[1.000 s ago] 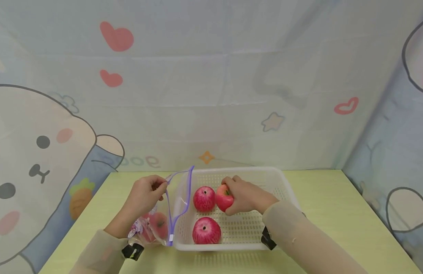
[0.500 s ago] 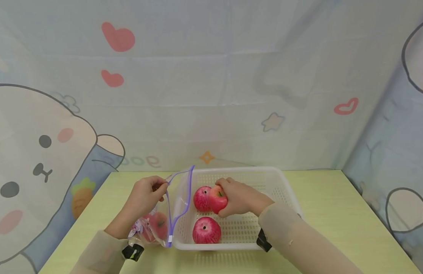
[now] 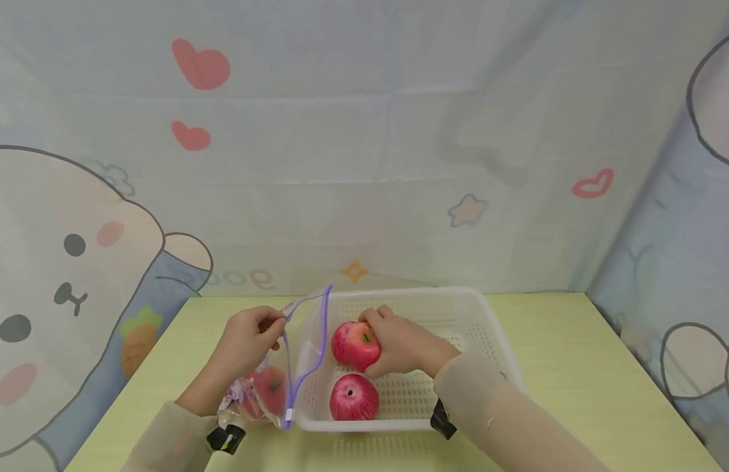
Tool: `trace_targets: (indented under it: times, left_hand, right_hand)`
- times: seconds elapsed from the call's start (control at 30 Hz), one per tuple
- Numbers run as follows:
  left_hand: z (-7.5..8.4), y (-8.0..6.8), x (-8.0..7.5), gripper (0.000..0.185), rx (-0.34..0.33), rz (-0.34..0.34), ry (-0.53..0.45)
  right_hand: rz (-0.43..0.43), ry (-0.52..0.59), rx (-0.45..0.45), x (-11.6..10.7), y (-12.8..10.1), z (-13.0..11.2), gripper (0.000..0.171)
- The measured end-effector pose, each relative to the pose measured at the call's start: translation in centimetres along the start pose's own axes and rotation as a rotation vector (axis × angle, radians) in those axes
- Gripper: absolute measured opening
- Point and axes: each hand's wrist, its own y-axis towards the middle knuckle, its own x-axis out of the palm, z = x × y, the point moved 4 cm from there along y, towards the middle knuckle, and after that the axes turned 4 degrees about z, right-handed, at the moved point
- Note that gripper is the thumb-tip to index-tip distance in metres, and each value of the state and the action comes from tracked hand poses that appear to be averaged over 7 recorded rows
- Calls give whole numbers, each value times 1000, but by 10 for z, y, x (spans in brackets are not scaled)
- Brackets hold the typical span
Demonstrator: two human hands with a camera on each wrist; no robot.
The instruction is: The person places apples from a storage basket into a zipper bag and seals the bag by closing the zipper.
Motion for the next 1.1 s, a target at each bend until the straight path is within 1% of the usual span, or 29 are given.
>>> trace_targets:
  times: [0.33, 0.53, 0.77, 0.87, 1.1]
  left_hand:
    - [-5, -3, 0, 17, -6, -5, -16]
    - [-5, -6, -2, 16, 21, 6, -25]
    - [-4, -5, -3, 15, 38, 20, -32]
    - [-4, -5, -2, 14, 37, 23, -42]
    - [-5, -6, -3, 14, 37, 32, -58]
  right_hand:
    - [4, -47, -29, 9, 3, -16, 81]
    - [16, -46, -24, 12, 6, -25, 79]
    - [35, -29, -20, 13, 11, -32, 85]
    - [49, -41, -29, 14, 13, -33, 87]
    - [60, -76, -26, 16, 14, -35, 86]
